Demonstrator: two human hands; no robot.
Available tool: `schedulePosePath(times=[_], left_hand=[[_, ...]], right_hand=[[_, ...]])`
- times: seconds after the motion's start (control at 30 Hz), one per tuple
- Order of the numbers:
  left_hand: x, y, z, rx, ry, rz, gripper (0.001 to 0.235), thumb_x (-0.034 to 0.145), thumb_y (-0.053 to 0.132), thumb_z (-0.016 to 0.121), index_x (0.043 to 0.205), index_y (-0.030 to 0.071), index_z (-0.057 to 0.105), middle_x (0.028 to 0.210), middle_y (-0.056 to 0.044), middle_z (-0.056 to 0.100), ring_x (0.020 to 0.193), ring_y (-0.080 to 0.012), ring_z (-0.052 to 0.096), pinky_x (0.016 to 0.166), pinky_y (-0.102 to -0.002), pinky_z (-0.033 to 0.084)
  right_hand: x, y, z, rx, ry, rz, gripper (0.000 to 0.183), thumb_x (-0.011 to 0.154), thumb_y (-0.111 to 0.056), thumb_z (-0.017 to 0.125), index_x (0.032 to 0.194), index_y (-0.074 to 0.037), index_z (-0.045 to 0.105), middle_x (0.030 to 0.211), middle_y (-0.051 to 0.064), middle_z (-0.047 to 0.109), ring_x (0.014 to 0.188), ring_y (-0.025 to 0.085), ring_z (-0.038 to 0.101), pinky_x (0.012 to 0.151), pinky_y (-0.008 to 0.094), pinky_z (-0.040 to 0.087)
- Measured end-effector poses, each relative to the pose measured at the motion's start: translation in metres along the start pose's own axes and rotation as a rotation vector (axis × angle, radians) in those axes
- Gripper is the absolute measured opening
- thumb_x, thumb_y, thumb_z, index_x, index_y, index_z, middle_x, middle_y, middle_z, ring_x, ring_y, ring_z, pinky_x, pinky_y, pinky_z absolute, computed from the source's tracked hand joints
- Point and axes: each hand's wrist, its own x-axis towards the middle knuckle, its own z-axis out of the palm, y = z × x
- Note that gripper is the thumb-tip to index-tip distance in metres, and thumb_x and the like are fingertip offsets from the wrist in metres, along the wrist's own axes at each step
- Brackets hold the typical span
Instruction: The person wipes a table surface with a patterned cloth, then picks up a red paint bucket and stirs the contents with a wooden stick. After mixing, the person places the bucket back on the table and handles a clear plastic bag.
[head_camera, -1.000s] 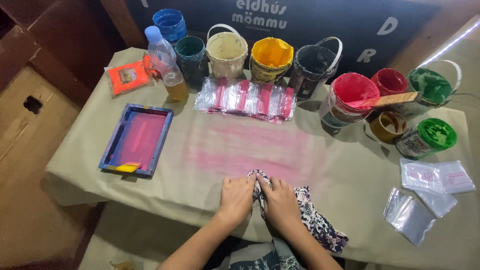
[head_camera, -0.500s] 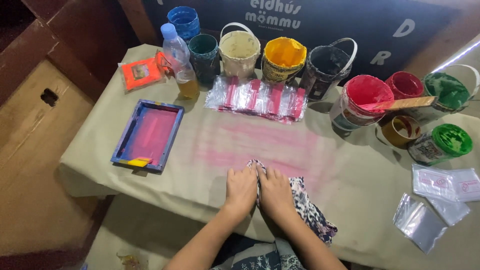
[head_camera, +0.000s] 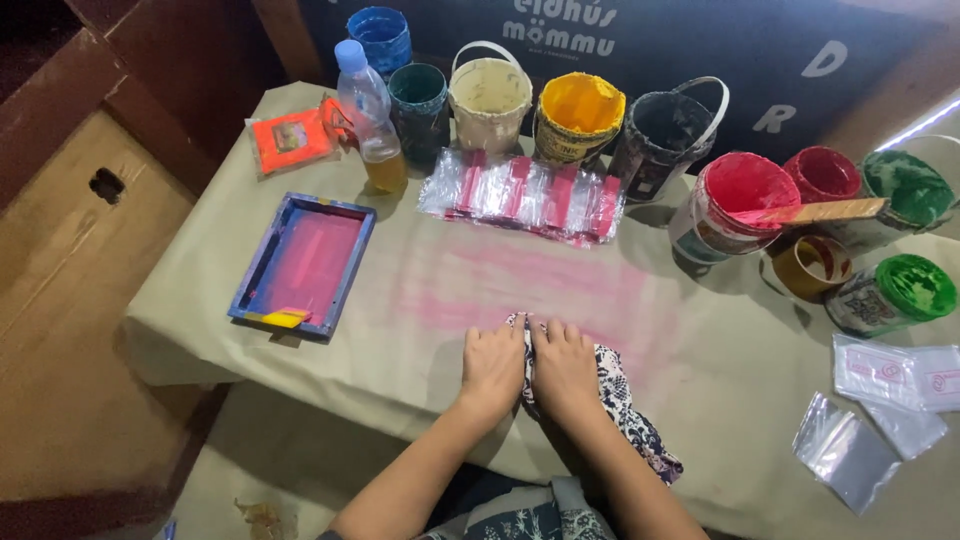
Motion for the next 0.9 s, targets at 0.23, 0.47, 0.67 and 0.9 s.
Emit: schedulePosePath(times=[0.23,0.47,0.67,0.9], left_hand=[[-0.017,0.002,-0.018,-0.016,-0.002,0.030,0.052,0.080,0.007,0.065,0.132,0.013,0.067,0.071,-0.004,0.067,0.058,-0.0284,0.065,0.064,-0.044,0.034],[-0.013,0.002,-0.012,0.185,-0.242,0.042,0.058,0.093,0.023,0.053,0.150,0.020,0.051,0.096,0.006,0.072,0.074,-0.0210,0.070,0.072,-0.038,0.039],[-0.001,0.000,0.001,0.014,0.017,0.037,0.052,0.081,0.011,0.063,0.133,0.014,0.066,0.074,-0.003,0.067,0.061,-0.0271,0.066,0.066,-0.043,0.035],[-0.024,0.009,-0.025,0.027,0.025,0.055,0.048,0.081,0.010,0.063,0.129,0.011,0.068,0.074,-0.004,0.069,0.060,-0.0271,0.067,0.064,-0.043,0.036]], right_hand=[[-0.031,-0.014,-0.008,0.026,0.046,-0.027,0.061,0.078,-0.014,0.059,0.138,-0.010,0.059,0.095,0.007,0.056,0.081,0.026,0.055,0.067,0.040,0.040],[-0.028,-0.014,-0.020,0.118,-0.092,0.009,0.065,0.081,-0.015,0.060,0.146,-0.011,0.053,0.097,0.010,0.060,0.086,0.031,0.055,0.073,0.043,0.045],[-0.012,-0.004,0.008,0.054,0.048,-0.035,0.052,0.080,-0.015,0.060,0.131,-0.010,0.064,0.093,0.008,0.058,0.082,0.028,0.055,0.067,0.040,0.039],[-0.036,-0.014,-0.010,0.098,0.017,-0.027,0.056,0.082,-0.012,0.059,0.138,-0.009,0.061,0.090,0.008,0.059,0.078,0.028,0.057,0.065,0.039,0.040]])
